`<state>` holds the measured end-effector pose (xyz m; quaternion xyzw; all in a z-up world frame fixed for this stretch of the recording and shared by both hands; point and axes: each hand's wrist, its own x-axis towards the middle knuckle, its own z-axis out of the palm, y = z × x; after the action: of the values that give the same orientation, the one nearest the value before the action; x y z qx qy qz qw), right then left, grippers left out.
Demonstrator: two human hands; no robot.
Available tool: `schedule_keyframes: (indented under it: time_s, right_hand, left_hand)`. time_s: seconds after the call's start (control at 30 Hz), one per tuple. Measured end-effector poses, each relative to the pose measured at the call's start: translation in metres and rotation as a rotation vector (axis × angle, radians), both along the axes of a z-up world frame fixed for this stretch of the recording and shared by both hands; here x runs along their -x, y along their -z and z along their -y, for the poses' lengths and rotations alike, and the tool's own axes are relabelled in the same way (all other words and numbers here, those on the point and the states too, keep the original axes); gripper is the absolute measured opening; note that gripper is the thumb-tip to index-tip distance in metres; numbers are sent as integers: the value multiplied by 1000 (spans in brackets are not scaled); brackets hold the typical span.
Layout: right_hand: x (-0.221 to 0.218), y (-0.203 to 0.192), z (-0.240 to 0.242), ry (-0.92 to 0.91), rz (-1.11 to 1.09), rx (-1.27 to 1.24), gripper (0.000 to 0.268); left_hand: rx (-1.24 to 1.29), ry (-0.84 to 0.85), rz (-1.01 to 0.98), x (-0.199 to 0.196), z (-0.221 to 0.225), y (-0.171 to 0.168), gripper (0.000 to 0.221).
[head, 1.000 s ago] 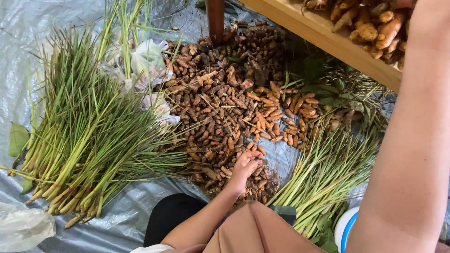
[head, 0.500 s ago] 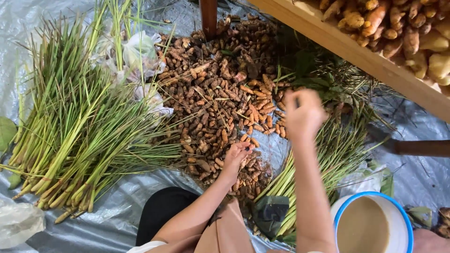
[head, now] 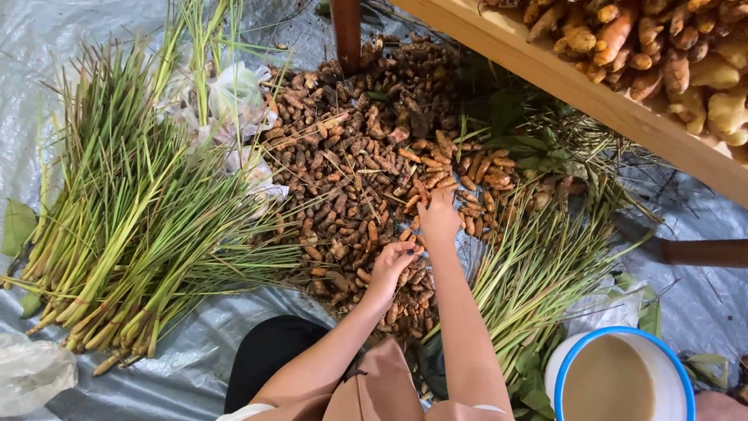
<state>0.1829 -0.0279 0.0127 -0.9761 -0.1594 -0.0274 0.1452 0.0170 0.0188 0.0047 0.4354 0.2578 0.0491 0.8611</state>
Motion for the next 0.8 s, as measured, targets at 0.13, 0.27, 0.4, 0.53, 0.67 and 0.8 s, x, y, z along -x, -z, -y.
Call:
schedule_keyframes:
  time_s: [0.13,0.27,0.4,0.53,0.67,0.8]
  right_hand:
    - [-3,8,10,74,133,10,17]
    - [12,-8,35,255,-435,-437,22]
    - [59,-38,43,482,-708,-935,26]
    - [80,-13,72,457,-805,-1127,17]
    - [109,4,86,484,-816,-1231,12]
    - [136,-34,95,382,-761,-908,30]
  left_hand:
    - [6,-36,-2,0,-1,-7,29]
    - [10,-63,-16,-3,-1,-10,28]
    - [-10,-58,-35,-2,-1,-30,37]
    - [-59,42,-104,4,-5,-51,49]
    - [20,17,-103,3,3,-32,54]
    - [-1,68,-58,5,3,22,44]
